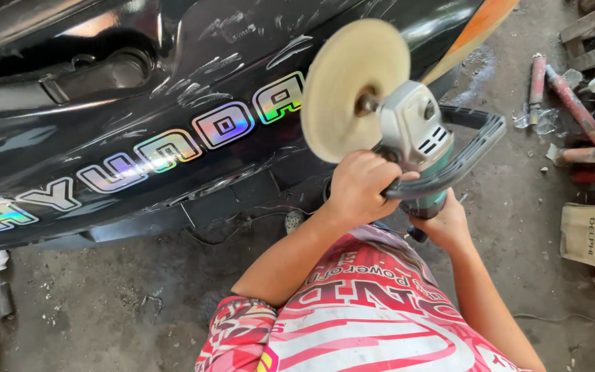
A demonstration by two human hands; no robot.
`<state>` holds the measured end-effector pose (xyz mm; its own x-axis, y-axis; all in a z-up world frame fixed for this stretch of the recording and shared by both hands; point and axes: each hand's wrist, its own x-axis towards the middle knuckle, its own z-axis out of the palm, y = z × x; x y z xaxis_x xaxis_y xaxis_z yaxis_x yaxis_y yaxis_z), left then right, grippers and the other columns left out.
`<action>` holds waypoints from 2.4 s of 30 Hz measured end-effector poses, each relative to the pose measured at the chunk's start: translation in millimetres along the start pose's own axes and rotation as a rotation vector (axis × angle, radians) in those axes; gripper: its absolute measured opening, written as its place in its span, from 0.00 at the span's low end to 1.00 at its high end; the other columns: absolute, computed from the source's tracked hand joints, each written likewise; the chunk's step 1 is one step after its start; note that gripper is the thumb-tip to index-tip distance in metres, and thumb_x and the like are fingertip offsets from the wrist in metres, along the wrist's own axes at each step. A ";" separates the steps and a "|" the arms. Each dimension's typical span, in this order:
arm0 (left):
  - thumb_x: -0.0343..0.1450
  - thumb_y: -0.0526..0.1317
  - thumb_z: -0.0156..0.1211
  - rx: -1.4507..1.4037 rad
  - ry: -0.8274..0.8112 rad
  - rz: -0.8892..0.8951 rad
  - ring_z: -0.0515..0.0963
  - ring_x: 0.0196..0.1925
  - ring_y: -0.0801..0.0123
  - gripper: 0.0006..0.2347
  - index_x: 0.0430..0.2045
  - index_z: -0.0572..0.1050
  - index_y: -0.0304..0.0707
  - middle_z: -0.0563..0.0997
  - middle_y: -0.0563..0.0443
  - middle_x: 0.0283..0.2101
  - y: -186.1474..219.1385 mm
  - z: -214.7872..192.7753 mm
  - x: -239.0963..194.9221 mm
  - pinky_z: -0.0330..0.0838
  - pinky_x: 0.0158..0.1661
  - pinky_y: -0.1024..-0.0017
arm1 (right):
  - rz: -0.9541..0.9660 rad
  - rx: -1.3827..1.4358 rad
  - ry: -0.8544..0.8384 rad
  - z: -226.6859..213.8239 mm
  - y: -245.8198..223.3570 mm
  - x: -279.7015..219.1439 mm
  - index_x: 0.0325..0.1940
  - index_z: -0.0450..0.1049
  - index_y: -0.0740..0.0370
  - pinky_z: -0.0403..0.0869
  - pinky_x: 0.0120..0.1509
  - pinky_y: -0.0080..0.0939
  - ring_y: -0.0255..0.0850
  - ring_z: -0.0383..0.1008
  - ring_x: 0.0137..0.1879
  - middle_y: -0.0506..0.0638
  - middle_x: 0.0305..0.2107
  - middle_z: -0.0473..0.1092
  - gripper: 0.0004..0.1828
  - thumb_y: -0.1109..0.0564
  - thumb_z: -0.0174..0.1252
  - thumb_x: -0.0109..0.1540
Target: The person uses a handheld electric polisher with a buffing pad to polish the front bumper of a black Hyundai car. They move the tool back and forth across the surface, focusing on the area around the brand logo and the lower edge of the bumper.
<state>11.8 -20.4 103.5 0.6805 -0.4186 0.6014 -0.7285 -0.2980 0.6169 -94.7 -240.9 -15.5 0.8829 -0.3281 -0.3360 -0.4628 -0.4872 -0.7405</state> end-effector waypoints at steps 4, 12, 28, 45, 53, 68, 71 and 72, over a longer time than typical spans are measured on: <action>0.65 0.40 0.72 0.009 0.060 0.033 0.73 0.28 0.53 0.11 0.20 0.72 0.44 0.71 0.51 0.22 5.3 -5.4 -27.1 0.66 0.33 0.56 | -0.102 0.065 -0.032 19.0 33.7 -0.6 0.57 0.70 0.62 0.76 0.55 0.45 0.43 0.79 0.50 0.55 0.45 0.78 0.41 0.57 0.76 0.42; 0.65 0.36 0.71 -0.122 0.143 0.014 0.75 0.30 0.52 0.08 0.25 0.74 0.42 0.73 0.48 0.25 0.1 14.7 -24.2 0.68 0.36 0.56 | -0.004 -0.178 0.011 -38.2 5.8 -11.8 0.62 0.70 0.61 0.76 0.53 0.46 0.44 0.79 0.47 0.58 0.42 0.78 0.44 0.58 0.76 0.42; 0.67 0.43 0.70 -0.363 0.417 -0.336 0.82 0.31 0.62 0.08 0.29 0.77 0.43 0.80 0.52 0.27 19.5 4.4 49.4 0.73 0.32 0.68 | -0.450 -0.225 0.025 -156.2 -106.7 -21.2 0.72 0.58 0.68 0.73 0.57 0.44 0.45 0.74 0.56 0.56 0.52 0.70 0.48 0.68 0.68 0.49; 0.68 0.34 0.76 -0.124 0.702 -0.380 0.79 0.27 0.68 0.09 0.32 0.77 0.37 0.79 0.48 0.30 48.6 -136.2 -64.4 0.71 0.32 0.74 | -0.682 -0.718 -0.064 -68.8 -231.3 -50.9 0.72 0.66 0.58 0.76 0.44 0.48 0.52 0.78 0.38 0.61 0.38 0.76 0.55 0.59 0.75 0.40; 0.69 0.32 0.74 0.041 0.987 -0.518 0.76 0.33 0.77 0.09 0.34 0.76 0.30 0.80 0.51 0.33 38.4 -197.7 -149.4 0.71 0.37 0.76 | -0.673 -0.674 -0.294 1.3 -298.1 -76.4 0.75 0.59 0.44 0.75 0.37 0.56 0.61 0.78 0.34 0.60 0.26 0.76 0.56 0.50 0.74 0.43; 0.68 0.32 0.73 -0.057 0.863 -0.506 0.77 0.35 0.75 0.10 0.37 0.76 0.31 0.80 0.51 0.35 45.2 -161.4 -104.4 0.73 0.39 0.75 | -0.604 -0.705 -0.251 -40.8 -259.7 -57.2 0.75 0.61 0.43 0.75 0.38 0.54 0.59 0.78 0.35 0.59 0.27 0.75 0.58 0.52 0.76 0.42; 0.69 0.32 0.73 -0.207 0.775 -0.384 0.79 0.33 0.71 0.11 0.37 0.74 0.33 0.80 0.48 0.34 44.6 -130.1 -71.3 0.73 0.37 0.74 | -0.591 -0.608 -0.160 -67.6 -229.2 -49.7 0.73 0.64 0.49 0.76 0.40 0.51 0.55 0.79 0.35 0.60 0.31 0.75 0.56 0.56 0.75 0.40; 0.68 0.32 0.73 -0.285 0.745 -0.344 0.79 0.32 0.70 0.11 0.36 0.73 0.34 0.79 0.48 0.32 43.3 -118.7 -60.8 0.73 0.36 0.73 | -0.571 -0.515 -0.108 -76.1 -220.5 -48.3 0.73 0.65 0.52 0.76 0.42 0.50 0.54 0.79 0.35 0.61 0.35 0.75 0.55 0.59 0.72 0.40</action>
<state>-51.8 93.9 153.9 0.8067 0.3554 0.4722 -0.4926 -0.0370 0.8694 -41.3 -179.2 208.3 0.9862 0.1548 -0.0584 0.1109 -0.8803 -0.4613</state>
